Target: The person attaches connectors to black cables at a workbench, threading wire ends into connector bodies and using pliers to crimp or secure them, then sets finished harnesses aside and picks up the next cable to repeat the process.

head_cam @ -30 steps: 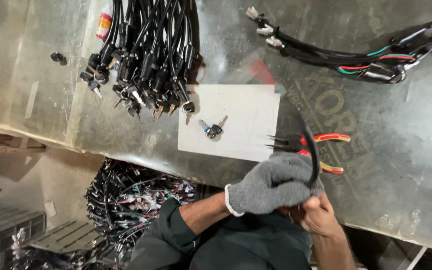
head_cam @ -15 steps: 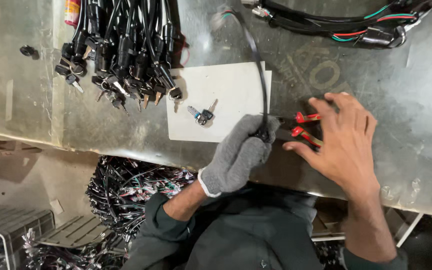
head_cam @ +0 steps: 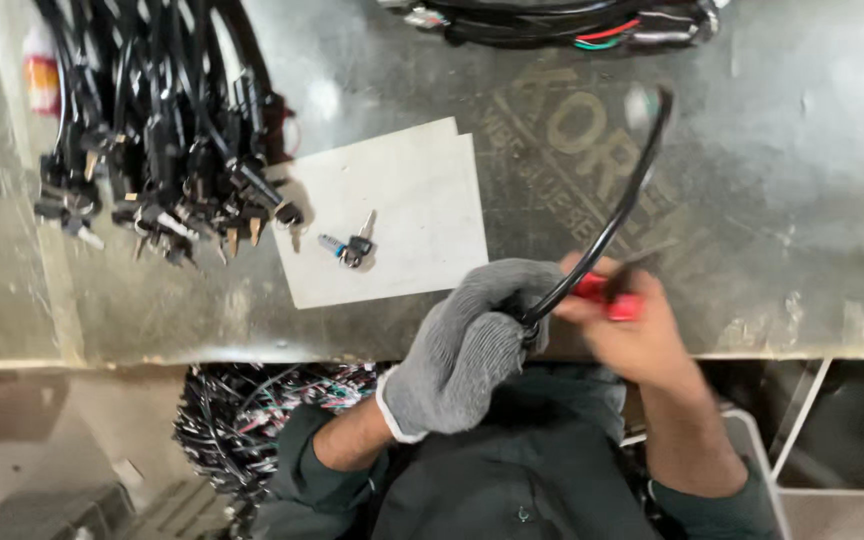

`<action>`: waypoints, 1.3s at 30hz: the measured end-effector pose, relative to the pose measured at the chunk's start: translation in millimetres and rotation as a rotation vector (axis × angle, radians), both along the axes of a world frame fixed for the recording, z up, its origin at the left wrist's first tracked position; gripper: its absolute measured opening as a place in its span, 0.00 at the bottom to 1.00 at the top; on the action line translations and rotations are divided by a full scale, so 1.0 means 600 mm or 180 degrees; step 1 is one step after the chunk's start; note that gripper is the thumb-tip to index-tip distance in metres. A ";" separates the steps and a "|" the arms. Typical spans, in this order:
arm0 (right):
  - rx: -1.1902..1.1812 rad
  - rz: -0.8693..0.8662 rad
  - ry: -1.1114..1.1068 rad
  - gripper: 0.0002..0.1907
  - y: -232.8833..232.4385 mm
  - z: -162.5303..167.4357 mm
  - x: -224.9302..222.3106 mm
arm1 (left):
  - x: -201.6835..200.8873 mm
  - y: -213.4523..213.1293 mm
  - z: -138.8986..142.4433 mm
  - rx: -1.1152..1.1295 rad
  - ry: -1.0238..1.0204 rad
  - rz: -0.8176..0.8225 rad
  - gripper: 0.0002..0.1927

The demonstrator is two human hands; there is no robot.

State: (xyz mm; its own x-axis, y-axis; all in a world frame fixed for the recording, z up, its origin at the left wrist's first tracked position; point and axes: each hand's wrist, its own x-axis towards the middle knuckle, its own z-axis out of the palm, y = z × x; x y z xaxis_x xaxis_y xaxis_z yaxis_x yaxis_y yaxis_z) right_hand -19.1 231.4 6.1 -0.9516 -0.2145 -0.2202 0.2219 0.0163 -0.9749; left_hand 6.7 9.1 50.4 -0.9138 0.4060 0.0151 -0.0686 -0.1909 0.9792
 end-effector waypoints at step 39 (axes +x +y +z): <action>0.3164 0.0215 0.1784 0.16 -0.006 0.009 0.033 | 0.024 0.025 -0.013 -0.3325 0.2207 0.0777 0.37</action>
